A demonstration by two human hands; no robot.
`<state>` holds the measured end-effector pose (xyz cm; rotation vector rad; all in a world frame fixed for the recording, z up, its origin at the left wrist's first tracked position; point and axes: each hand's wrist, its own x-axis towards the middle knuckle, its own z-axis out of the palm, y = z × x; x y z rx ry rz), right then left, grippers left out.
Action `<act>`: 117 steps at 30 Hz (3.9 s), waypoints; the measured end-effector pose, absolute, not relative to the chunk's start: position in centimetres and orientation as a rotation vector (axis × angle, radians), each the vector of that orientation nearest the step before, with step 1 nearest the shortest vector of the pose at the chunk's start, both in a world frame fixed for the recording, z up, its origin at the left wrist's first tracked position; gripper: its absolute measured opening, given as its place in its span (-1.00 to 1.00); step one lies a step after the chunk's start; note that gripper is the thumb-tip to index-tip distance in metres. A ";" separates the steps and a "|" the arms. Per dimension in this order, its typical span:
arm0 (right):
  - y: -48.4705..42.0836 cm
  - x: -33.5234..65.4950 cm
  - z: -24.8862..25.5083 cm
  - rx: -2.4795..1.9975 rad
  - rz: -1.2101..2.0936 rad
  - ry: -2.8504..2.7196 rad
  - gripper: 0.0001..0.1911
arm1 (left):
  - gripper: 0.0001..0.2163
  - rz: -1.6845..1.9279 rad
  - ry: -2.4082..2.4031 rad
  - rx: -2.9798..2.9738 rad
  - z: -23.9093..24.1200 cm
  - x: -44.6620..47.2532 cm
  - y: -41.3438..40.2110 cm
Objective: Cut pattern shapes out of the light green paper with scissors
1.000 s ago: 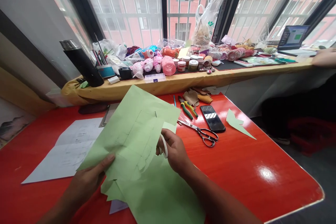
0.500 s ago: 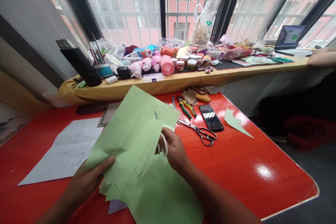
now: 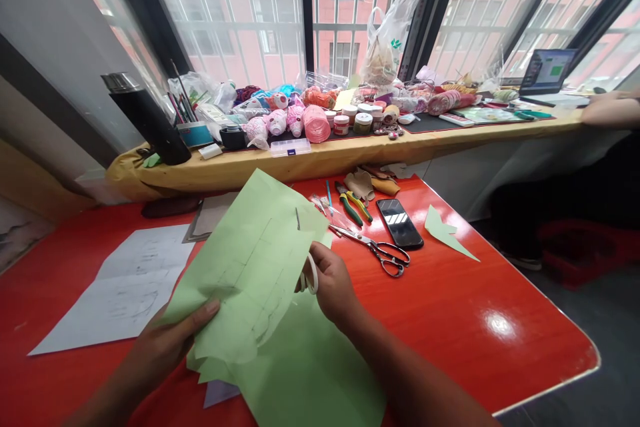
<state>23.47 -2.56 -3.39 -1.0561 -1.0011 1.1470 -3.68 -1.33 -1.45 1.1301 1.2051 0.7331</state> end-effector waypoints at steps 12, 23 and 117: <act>-2.4 23.5 -3.3 -1.071 1.154 -0.987 -0.84 | -0.62 0.642 1.195 1.168 -0.1 -3.3 -1.6; -2.4 23.6 -3.5 -1.078 1.142 -0.975 -0.80 | -0.62 0.706 1.231 1.136 0.0 -3.1 -1.6; 1.9 26.9 -6.8 -1.082 1.006 -0.667 -0.48 | -0.76 0.216 1.207 2.974 -0.2 17.2 16.8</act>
